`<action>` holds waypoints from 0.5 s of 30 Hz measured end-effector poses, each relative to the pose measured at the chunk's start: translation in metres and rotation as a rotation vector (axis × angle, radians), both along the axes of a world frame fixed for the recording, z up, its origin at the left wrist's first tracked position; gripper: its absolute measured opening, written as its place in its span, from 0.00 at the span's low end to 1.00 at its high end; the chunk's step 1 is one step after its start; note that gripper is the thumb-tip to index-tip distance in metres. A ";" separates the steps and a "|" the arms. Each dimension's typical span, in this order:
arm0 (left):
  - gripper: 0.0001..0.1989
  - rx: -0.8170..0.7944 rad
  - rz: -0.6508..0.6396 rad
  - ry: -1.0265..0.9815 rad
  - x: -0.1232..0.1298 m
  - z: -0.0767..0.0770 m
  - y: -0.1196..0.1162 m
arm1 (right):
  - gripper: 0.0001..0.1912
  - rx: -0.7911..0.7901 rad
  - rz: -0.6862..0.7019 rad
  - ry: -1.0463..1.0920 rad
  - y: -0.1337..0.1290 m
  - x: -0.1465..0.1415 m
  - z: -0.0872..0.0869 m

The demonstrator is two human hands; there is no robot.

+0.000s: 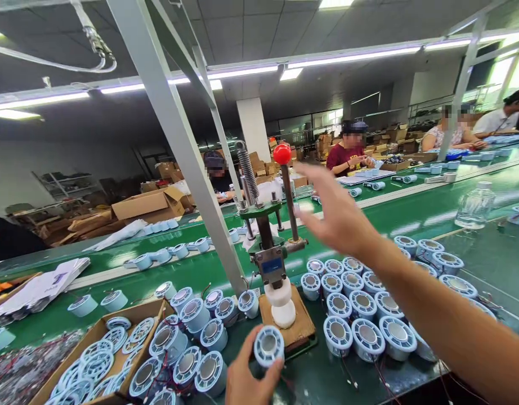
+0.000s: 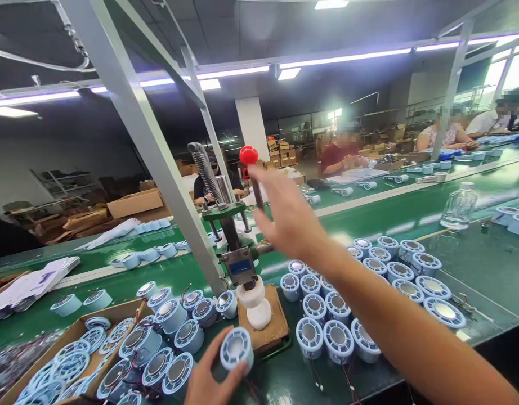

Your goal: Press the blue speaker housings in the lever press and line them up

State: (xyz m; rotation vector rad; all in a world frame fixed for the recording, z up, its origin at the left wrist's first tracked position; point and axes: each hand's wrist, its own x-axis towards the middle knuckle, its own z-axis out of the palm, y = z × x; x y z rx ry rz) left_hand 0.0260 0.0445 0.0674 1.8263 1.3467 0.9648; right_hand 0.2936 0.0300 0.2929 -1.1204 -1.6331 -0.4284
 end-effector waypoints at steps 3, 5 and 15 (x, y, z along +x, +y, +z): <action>0.31 -0.043 -0.079 -0.127 0.022 0.032 0.030 | 0.24 0.081 0.006 0.224 0.056 0.012 0.071; 0.30 -0.072 -0.168 -0.226 0.040 0.040 0.044 | 0.17 0.003 0.078 0.310 0.084 0.008 0.081; 0.26 -0.111 -0.337 -0.355 0.061 0.008 0.058 | 0.21 -0.028 0.155 0.401 0.067 -0.001 0.068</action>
